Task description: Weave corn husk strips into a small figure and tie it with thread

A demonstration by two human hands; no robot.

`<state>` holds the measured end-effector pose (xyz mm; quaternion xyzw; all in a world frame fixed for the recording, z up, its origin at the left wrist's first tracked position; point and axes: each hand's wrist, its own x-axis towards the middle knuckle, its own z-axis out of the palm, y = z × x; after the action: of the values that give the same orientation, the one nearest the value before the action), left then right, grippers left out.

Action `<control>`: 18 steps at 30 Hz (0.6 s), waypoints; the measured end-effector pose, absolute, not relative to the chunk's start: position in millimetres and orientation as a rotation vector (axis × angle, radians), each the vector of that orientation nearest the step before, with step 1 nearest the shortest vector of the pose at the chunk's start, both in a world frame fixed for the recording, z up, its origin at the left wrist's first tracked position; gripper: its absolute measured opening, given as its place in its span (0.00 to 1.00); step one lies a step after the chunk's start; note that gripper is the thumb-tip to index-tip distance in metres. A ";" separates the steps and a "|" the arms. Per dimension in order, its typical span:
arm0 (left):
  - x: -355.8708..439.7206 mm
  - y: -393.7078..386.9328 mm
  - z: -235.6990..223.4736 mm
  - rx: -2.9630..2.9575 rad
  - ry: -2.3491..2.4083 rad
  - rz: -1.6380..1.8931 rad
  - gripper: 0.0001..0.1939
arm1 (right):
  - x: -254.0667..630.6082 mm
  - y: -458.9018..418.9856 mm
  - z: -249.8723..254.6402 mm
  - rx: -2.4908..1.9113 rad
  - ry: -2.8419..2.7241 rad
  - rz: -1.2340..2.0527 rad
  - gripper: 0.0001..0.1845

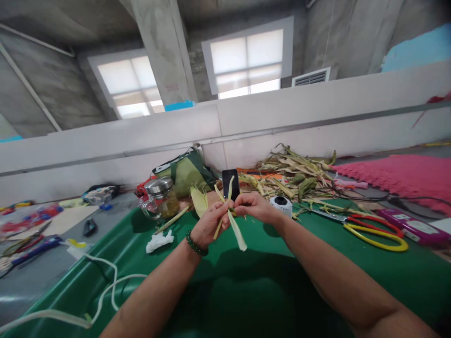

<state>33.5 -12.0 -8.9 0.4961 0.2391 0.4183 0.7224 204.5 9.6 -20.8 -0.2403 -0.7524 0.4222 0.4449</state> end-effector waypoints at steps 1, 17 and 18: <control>34.1 -8.8 -7.1 1.115 0.551 0.926 0.17 | 205.2 11.6 -21.5 -0.625 -1.855 1.019 0.17; 29.7 6.7 -24.8 1.110 0.506 0.856 0.16 | 219.6 23.2 -26.6 -0.717 -1.985 0.854 0.19; 28.5 8.1 -25.9 1.112 0.527 0.837 0.16 | 219.3 23.7 -27.2 -0.727 -1.996 0.872 0.20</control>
<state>28.5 8.1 -25.9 0.5062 0.2400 0.3811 0.7354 219.3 23.7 -27.2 -0.2889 -0.7929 0.3462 0.4100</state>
